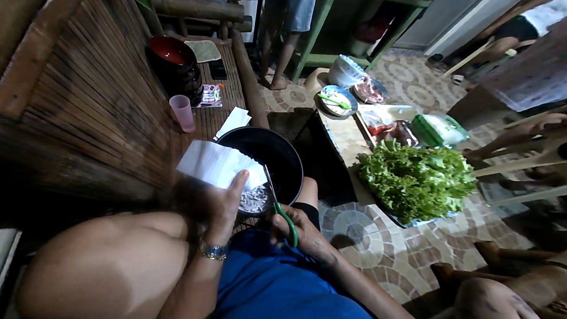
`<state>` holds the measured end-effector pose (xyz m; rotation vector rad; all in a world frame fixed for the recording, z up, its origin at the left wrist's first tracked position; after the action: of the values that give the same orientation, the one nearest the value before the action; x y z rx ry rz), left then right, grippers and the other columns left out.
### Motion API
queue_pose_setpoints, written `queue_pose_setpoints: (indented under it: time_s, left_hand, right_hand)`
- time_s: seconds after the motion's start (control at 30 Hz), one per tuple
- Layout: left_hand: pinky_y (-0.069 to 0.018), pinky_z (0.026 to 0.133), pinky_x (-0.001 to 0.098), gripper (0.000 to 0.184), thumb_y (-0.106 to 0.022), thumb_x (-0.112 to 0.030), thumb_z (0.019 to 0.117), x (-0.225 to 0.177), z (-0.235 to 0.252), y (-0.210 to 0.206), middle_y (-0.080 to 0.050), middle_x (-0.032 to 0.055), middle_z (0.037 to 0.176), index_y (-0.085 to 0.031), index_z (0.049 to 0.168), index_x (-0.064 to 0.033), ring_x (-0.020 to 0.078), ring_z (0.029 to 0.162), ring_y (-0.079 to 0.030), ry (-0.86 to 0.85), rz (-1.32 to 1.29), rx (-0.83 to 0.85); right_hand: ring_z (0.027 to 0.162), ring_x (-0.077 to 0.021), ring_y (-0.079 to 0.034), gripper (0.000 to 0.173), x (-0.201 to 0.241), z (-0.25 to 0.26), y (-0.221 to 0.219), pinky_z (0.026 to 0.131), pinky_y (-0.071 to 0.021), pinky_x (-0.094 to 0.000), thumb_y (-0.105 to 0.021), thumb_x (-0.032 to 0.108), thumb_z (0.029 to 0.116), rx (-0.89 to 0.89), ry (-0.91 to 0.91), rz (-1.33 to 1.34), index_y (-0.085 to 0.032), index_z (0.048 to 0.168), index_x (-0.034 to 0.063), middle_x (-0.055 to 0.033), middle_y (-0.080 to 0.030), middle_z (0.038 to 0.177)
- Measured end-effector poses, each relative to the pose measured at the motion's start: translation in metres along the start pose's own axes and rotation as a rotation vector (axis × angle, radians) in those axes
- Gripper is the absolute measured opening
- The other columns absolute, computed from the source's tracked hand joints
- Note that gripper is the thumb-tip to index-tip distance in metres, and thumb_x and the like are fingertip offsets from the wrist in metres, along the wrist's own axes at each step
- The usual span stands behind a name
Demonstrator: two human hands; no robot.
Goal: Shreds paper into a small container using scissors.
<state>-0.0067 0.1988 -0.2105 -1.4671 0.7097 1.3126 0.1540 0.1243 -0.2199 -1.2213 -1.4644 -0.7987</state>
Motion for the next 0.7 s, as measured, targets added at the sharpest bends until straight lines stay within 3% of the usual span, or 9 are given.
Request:
queue_pose_setpoints:
  time_s: [0.1,0.17,0.33,0.7]
  left_hand:
    - [-0.0594,0.087,0.0255,0.052,-0.079,0.007,0.0741,-0.0011,0.0005,0.0004,-0.07,-0.0045,0.102,-0.056,0.12,-0.0016,0.0025,0.095,-0.069,-0.005,0.022,-0.001]
    - [-0.0596,0.087,0.026,0.053,-0.079,0.007,0.0742,-0.0004,0.0004,0.0006,-0.071,-0.004,0.102,-0.056,0.121,-0.0016,0.003,0.095,-0.069,-0.005,0.019,-0.003]
    - [-0.0589,0.089,0.0266,0.059,-0.081,0.005,0.0732,0.0021,-0.0022,-0.0004,-0.07,-0.0012,0.105,-0.053,0.125,0.0007,0.0043,0.098,-0.069,0.017,0.03,-0.001]
    - [-0.0598,0.087,0.0262,0.051,-0.08,0.007,0.0743,0.0035,-0.0027,-0.0041,-0.071,-0.0034,0.1,-0.057,0.119,-0.0006,0.0035,0.094,-0.07,0.016,0.009,0.026]
  right_hand:
    - [0.073,-0.0008,-0.065,0.035,-0.0027,-0.0017,-0.0054,0.071,-0.0559,-0.0196,-0.049,0.037,0.1034,0.081,-0.022,-0.075,-0.055,0.113,0.0035,0.0095,-0.063,0.078]
    - [0.075,-0.0009,-0.065,0.037,-0.0051,-0.0009,-0.0069,0.074,-0.0561,-0.0196,-0.05,0.038,0.1028,0.1,-0.041,-0.082,-0.054,0.116,0.0027,0.0087,-0.063,0.081]
    - [0.073,0.0,-0.063,0.039,-0.0012,0.0034,-0.0059,0.072,-0.0549,-0.0187,-0.052,0.038,0.1019,0.073,-0.037,-0.12,-0.054,0.115,0.0014,0.0087,-0.062,0.079]
    - [0.067,0.001,-0.062,0.031,0.0003,0.0032,-0.0033,0.067,-0.0539,-0.0175,-0.049,0.034,0.1033,0.022,0.002,-0.1,-0.057,0.11,0.0044,0.0108,-0.062,0.073]
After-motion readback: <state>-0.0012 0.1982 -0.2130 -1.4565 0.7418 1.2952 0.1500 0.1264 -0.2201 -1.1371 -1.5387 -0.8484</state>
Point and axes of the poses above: each hand's wrist, its own z-axis towards the middle knuckle, its own y-axis out of the back of the hand, x = y × z, the point moved 9 cm from there along z, towards the middle knuckle
